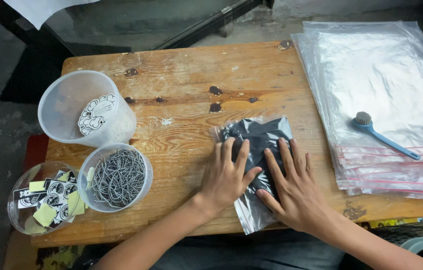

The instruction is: The person uses a brush to clean the surface of a black sling bag, attaches a keychain to its zipper, and places the bag inside a clear plastic bag.

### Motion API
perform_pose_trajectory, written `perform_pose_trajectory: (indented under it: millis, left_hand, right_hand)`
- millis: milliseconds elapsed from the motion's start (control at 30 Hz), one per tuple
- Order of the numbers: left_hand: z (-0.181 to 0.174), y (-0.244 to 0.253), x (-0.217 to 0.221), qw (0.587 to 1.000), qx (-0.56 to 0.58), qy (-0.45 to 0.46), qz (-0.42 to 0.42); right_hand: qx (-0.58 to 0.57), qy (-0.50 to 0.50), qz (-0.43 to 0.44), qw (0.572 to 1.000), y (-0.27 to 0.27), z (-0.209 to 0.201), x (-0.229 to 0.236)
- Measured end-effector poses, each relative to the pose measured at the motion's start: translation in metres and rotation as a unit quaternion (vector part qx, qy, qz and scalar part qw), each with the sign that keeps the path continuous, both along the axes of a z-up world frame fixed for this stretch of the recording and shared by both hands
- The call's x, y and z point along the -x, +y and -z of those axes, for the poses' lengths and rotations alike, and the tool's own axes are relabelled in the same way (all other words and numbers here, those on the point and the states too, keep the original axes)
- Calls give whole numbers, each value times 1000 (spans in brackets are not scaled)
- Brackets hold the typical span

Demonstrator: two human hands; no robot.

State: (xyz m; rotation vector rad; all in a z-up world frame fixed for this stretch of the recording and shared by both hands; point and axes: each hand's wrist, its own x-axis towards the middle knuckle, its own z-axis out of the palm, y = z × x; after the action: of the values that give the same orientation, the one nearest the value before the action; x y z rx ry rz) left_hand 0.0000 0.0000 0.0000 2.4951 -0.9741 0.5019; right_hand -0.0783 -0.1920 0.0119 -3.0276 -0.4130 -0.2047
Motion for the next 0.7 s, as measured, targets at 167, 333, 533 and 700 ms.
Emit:
perform_pose_trajectory:
  millis: [167, 333, 533, 700]
  left_hand:
    - [-6, -14, -9, 990, 113, 65, 48]
    - [-8, -6, -3, 972, 168, 102, 127]
    - [5, -7, 18, 991, 91, -45, 88]
    - [3, -8, 18, 990, 108, -6, 91]
  right_hand:
    - [-34, 37, 38, 998, -11, -6, 2]
    - [-72, 77, 60, 993, -33, -28, -21]
    - [-65, 98, 60, 991, -26, -29, -118]
    - [-159, 287, -37, 944, 11, -32, -199]
